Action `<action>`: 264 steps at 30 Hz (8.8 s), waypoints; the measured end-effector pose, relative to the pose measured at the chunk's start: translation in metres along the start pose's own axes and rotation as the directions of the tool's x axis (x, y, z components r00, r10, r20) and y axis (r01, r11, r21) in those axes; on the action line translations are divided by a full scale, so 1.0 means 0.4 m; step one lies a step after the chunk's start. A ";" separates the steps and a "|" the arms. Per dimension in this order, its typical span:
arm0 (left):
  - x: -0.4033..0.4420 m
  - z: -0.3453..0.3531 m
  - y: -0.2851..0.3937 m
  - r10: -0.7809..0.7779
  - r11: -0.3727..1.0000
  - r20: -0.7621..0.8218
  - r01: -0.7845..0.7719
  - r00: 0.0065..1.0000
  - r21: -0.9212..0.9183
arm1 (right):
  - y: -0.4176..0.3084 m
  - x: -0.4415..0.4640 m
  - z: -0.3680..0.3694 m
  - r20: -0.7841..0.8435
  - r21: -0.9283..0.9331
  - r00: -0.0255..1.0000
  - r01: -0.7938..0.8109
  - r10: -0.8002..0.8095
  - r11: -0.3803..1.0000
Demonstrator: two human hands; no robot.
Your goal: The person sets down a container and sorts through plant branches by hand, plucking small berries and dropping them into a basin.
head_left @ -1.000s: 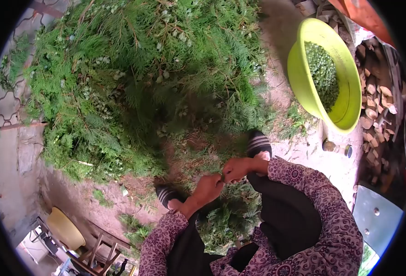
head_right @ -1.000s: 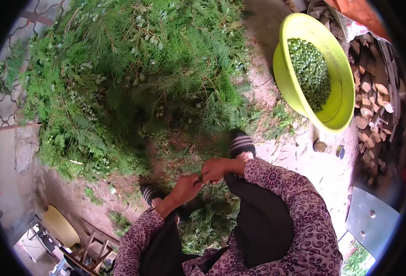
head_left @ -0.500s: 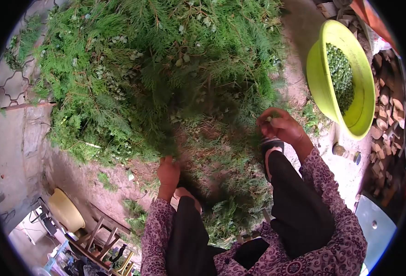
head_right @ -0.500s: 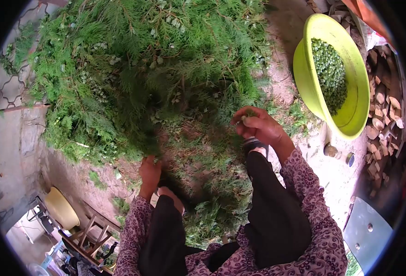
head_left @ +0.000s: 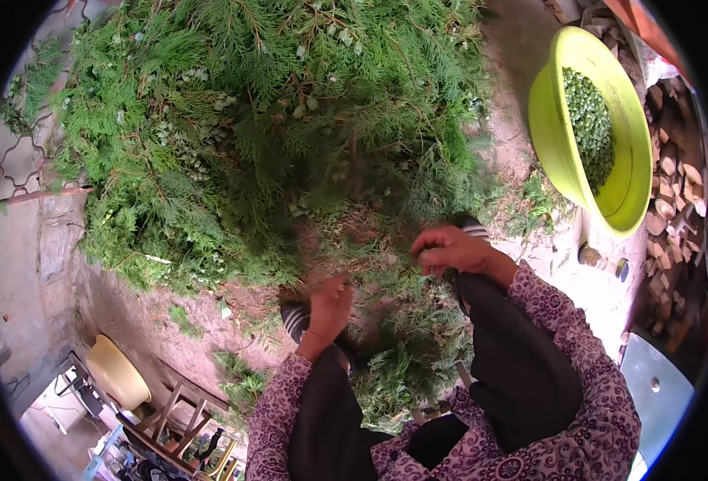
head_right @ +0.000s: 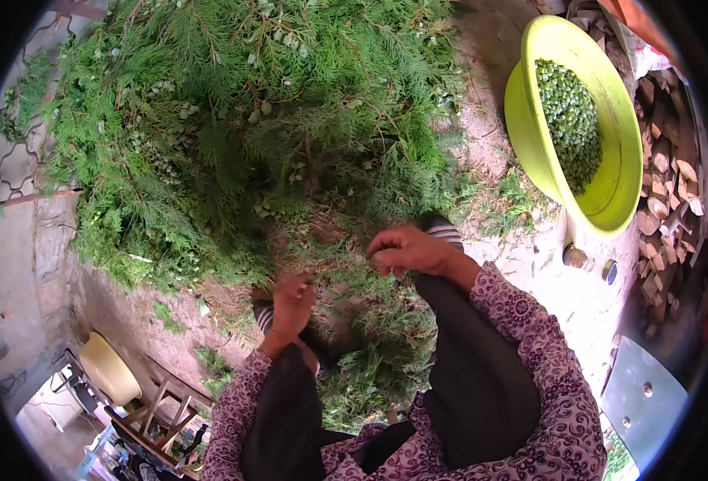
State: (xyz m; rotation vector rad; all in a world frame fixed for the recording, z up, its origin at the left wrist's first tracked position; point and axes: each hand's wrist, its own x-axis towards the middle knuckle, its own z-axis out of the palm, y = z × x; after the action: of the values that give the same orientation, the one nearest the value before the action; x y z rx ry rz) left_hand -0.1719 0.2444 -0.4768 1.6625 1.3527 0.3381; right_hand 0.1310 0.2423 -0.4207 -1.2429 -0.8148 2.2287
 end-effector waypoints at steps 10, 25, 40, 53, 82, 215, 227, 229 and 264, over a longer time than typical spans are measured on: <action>0.010 0.006 0.330 0.154 0.979 0.385 -0.087 0.910 -0.185 | 0.037 0.020 0.062 0.178 0.148 0.973 -0.174 0.146 0.974; -0.037 0.016 0.201 0.192 0.981 0.358 -0.173 0.914 -0.084 | -0.153 -0.230 -0.184 -0.822 0.314 0.484 0.825 -0.300 0.470; -0.049 -0.011 0.193 0.179 0.983 0.421 -0.175 0.889 -0.049 | 0.093 0.039 -0.339 -0.764 -0.639 0.300 -0.469 -0.571 0.609; -0.046 -0.005 0.188 0.180 0.979 0.450 -0.202 0.874 -0.001 | -0.089 -0.069 -0.194 -0.743 0.204 0.654 0.423 -0.142 0.883; -0.053 0.006 0.166 0.230 0.967 0.435 -0.253 0.870 -0.005 | 0.027 0.084 -0.070 -0.252 -0.867 0.825 0.040 -0.506 0.497; -0.876 -0.712 0.604 0.019 0.851 -0.960 -0.509 0.279 -0.131 | -0.335 -0.575 0.298 -0.598 0.698 0.587 0.716 -0.546 0.005; -1.084 -0.545 0.097 -0.223 0.542 -0.407 0.460 0.886 0.703 | -0.278 -0.654 0.148 -0.698 0.637 0.540 0.768 -0.471 -0.063; -0.999 -0.544 0.201 -0.193 0.603 -0.471 0.483 0.861 0.635 | -0.275 -0.650 0.149 -0.707 0.623 0.539 0.781 -0.458 -0.042; -0.529 -0.203 0.639 0.420 0.714 0.269 -0.499 0.867 0.491 | -0.415 -0.160 0.307 -0.225 -0.906 0.840 0.005 -0.494 0.423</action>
State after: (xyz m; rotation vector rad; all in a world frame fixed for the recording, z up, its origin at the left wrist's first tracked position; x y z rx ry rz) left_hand -0.1456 0.1093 -0.1641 2.4742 0.9499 0.1095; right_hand 0.0730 0.2873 -0.2173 -1.8120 -1.9313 1.0368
